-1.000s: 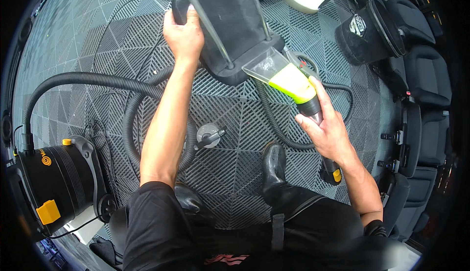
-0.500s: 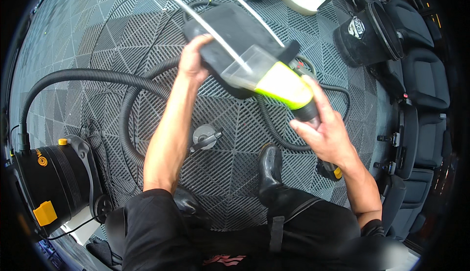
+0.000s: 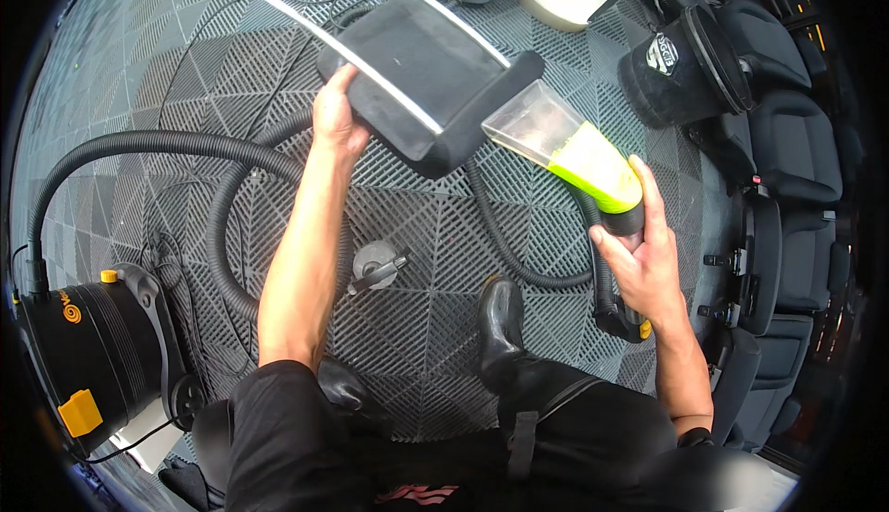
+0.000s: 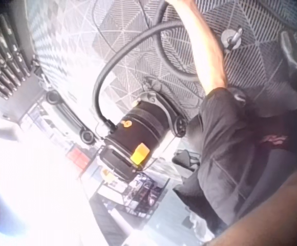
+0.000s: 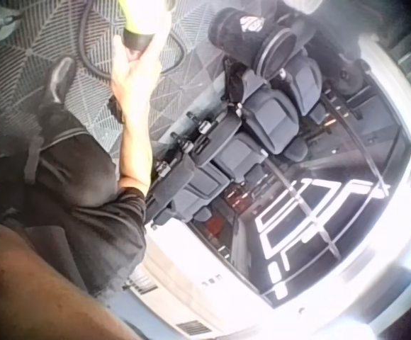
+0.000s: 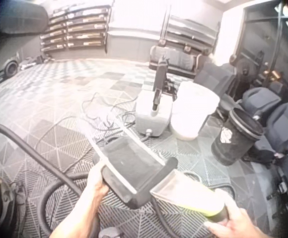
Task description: The person cleans a car headrest by first spraying it with a cleaning solution from a bottle and then using a handheld vacuum extractor tool to scrub and suck moisture from the fabric surfaces on all sides.
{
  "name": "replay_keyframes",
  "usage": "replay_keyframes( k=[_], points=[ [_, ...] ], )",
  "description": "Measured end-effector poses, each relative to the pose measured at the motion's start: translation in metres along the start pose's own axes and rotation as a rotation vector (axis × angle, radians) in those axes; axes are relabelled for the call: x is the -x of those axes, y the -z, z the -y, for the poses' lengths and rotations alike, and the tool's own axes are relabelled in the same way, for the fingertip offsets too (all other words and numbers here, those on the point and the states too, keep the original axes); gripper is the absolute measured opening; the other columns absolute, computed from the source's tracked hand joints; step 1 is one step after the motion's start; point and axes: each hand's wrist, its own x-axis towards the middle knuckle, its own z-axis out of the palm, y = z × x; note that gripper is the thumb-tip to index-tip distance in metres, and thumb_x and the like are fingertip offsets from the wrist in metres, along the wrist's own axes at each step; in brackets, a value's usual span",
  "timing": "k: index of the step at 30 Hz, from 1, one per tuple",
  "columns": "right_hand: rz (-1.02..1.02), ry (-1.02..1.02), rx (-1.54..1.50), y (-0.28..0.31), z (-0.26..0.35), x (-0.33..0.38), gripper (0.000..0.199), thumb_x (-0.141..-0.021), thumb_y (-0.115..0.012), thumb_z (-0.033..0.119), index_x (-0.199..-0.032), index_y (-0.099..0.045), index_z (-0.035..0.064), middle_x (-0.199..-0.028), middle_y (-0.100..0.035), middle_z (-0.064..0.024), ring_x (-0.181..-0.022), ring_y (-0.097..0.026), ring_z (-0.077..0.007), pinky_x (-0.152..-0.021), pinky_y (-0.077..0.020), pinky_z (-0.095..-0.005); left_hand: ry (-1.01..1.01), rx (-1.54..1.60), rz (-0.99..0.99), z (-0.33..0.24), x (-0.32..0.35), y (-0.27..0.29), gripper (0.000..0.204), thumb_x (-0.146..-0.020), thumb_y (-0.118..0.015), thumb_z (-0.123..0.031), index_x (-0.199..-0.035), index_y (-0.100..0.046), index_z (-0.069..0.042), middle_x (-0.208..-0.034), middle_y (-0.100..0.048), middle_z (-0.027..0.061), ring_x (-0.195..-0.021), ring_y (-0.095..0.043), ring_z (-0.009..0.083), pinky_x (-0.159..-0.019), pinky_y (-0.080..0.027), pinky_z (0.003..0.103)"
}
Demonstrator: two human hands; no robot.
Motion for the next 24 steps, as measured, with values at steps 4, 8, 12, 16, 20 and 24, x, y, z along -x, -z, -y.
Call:
replay_keyframes(
  k=[4,8,12,16,20,24],
  points=[
    [-0.029,0.070,0.101,-0.007,0.007,-0.006,0.088,-0.087,-0.076,0.007,-0.159,-0.025,0.0071,-0.127,-0.066,-0.0254,-0.108,-0.072,-0.0377,-0.091,-0.0581,-0.0420,-0.043,-0.008,-0.019,-0.016,0.000,0.000,0.032,-0.102,-0.057,-0.022,-0.124,-0.060,0.000,-0.110,-0.069,0.0133,-0.098,-0.069,0.0266,-0.090,-0.058,0.043],
    [-0.004,0.021,0.197,-0.018,0.005,-0.007,0.088,-0.087,-0.076,0.009,-0.159,-0.025,0.0066,-0.126,-0.066,-0.0264,-0.103,-0.072,-0.0404,-0.088,-0.0592,-0.0433,-0.068,-0.057,-0.048,-0.023,0.001,-0.002,0.034,-0.102,-0.057,-0.024,-0.125,-0.059,0.001,-0.109,-0.069,0.0130,-0.098,-0.069,0.0270,-0.090,-0.058,0.043],
    [-0.047,0.137,0.218,-0.026,0.005,-0.005,0.087,-0.086,-0.076,0.010,-0.158,-0.027,0.0068,-0.124,-0.067,-0.0268,-0.096,-0.074,-0.0403,-0.082,-0.0605,-0.0441,-0.049,-0.044,-0.055,-0.023,0.004,-0.004,0.034,-0.102,-0.056,-0.026,-0.124,-0.060,0.000,-0.108,-0.069,0.0126,-0.098,-0.069,0.0274,-0.091,-0.059,0.043],
    [-0.020,0.103,0.141,-0.024,0.002,-0.006,0.088,-0.086,-0.077,0.008,-0.158,-0.026,0.0075,-0.124,-0.067,-0.0255,-0.097,-0.075,-0.0366,-0.081,-0.0606,-0.0416,-0.024,0.016,-0.003,-0.015,0.017,-0.005,0.030,-0.100,-0.058,-0.025,-0.120,-0.062,-0.002,-0.106,-0.069,0.0124,-0.098,-0.069,0.0275,-0.091,-0.058,0.044],
    [-0.031,0.054,0.089,-0.019,0.008,-0.005,0.088,-0.086,-0.078,0.008,-0.158,-0.027,0.0072,-0.129,-0.065,-0.0248,-0.100,-0.075,-0.0313,-0.086,-0.0604,-0.0388,0.038,0.064,0.070,0.005,0.036,-0.004,0.031,-0.094,-0.064,-0.021,-0.119,-0.063,-0.003,-0.109,-0.070,0.0129,-0.100,-0.069,0.0277,-0.092,-0.058,0.045],
    [-0.011,0.035,0.023,-0.013,0.013,-0.004,0.091,-0.085,-0.081,0.011,-0.158,-0.027,0.0077,-0.133,-0.063,-0.0258,-0.100,-0.075,-0.0291,-0.090,-0.0596,-0.0375,0.146,0.149,0.112,0.018,0.053,-0.018,0.031,-0.090,-0.066,-0.013,-0.118,-0.062,-0.002,-0.106,-0.068,0.0120,-0.095,-0.069,0.0259,-0.091,-0.058,0.043]
  ],
)
